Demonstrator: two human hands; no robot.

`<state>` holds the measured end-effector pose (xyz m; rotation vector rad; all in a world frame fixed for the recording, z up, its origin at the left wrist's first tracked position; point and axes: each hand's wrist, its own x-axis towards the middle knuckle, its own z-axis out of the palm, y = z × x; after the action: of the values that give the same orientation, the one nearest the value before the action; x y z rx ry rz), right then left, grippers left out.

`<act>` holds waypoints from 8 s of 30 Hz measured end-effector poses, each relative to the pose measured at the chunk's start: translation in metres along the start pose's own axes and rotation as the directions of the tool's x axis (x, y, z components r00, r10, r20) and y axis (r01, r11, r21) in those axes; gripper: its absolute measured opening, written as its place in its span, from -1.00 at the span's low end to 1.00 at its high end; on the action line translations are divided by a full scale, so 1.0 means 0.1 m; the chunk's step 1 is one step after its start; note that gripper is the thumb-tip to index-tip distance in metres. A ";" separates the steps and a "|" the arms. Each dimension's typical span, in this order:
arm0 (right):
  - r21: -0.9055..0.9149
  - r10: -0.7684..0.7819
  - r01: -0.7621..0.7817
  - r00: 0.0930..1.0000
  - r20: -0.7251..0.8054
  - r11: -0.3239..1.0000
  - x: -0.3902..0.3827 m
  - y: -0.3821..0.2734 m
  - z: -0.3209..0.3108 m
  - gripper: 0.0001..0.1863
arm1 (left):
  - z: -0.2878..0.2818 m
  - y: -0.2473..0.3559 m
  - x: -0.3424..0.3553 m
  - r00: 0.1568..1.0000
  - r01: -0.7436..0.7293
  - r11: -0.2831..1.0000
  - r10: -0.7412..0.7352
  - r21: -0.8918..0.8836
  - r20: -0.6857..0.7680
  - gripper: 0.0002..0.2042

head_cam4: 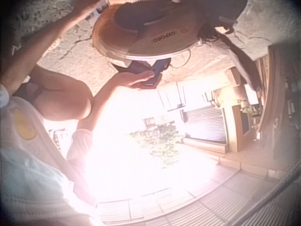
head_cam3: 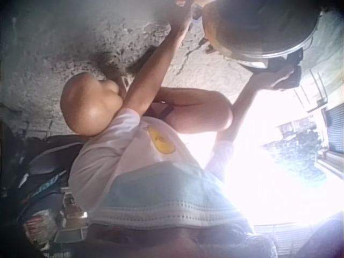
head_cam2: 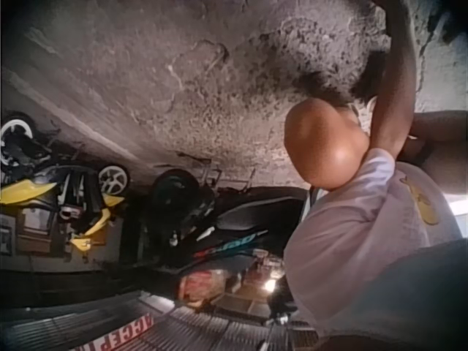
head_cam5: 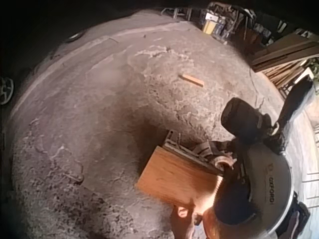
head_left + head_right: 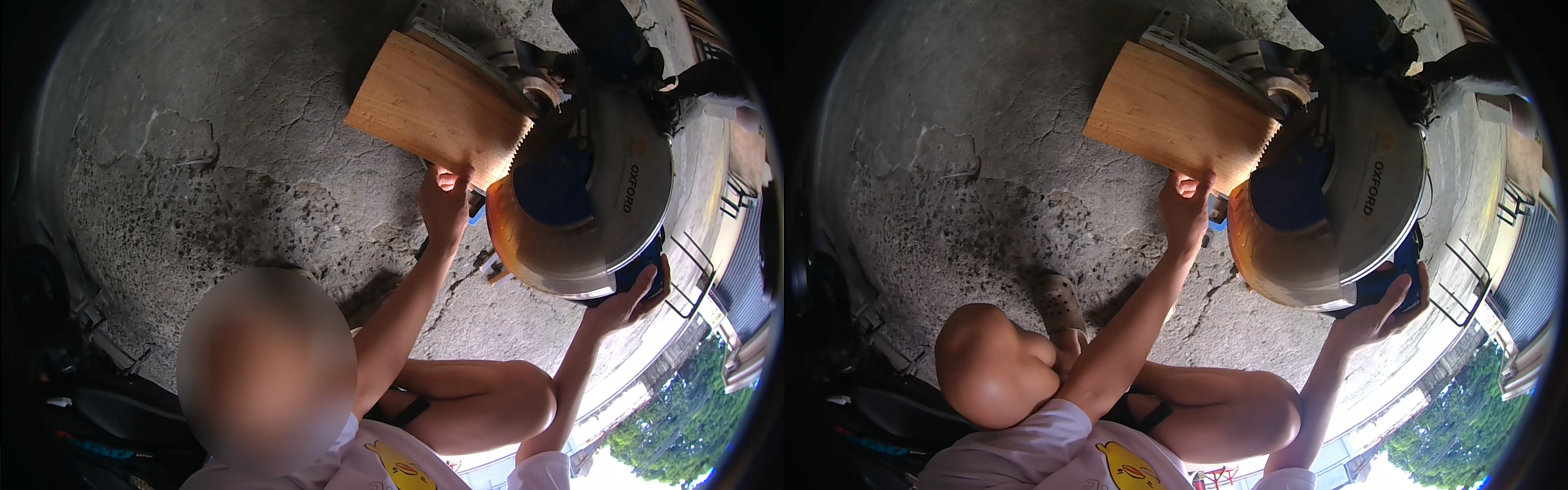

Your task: The person measures and marks a wooden plank using a tape measure, marker, and speed square, then carries it to a miter saw and cuts it. The person sits on the floor while operating the saw.

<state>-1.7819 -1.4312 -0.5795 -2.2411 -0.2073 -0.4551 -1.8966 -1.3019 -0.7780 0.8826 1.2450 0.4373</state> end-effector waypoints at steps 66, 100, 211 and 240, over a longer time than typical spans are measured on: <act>0.236 0.445 -0.512 0.849 0.287 0.826 0.81 -0.76 0.06 -0.40 | -0.36 1.04 1.25 0.128 -0.904 -0.416 -0.047 0.097 0.991 -0.06; 0.372 0.296 -0.354 0.933 0.205 0.858 0.08 -0.23 0.01 -0.32 | -0.36 1.08 1.26 0.016 -0.950 -0.304 0.157 0.064 0.987 -0.19; 0.375 0.163 -0.191 0.981 0.106 0.907 -0.16 -0.04 0.08 -0.33 | -0.35 1.10 1.23 0.050 -0.962 -0.259 0.144 0.086 0.988 -0.28; 0.270 0.141 -0.157 0.987 0.075 0.950 -0.17 0.04 0.07 -0.32 | -0.37 1.11 1.23 0.069 -0.968 -0.227 0.153 0.103 0.986 -0.26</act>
<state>-1.7948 -1.4288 -0.5932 -1.9802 -0.1200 -0.2652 -1.8763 -1.1334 -0.7715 2.6535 -0.2970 0.1208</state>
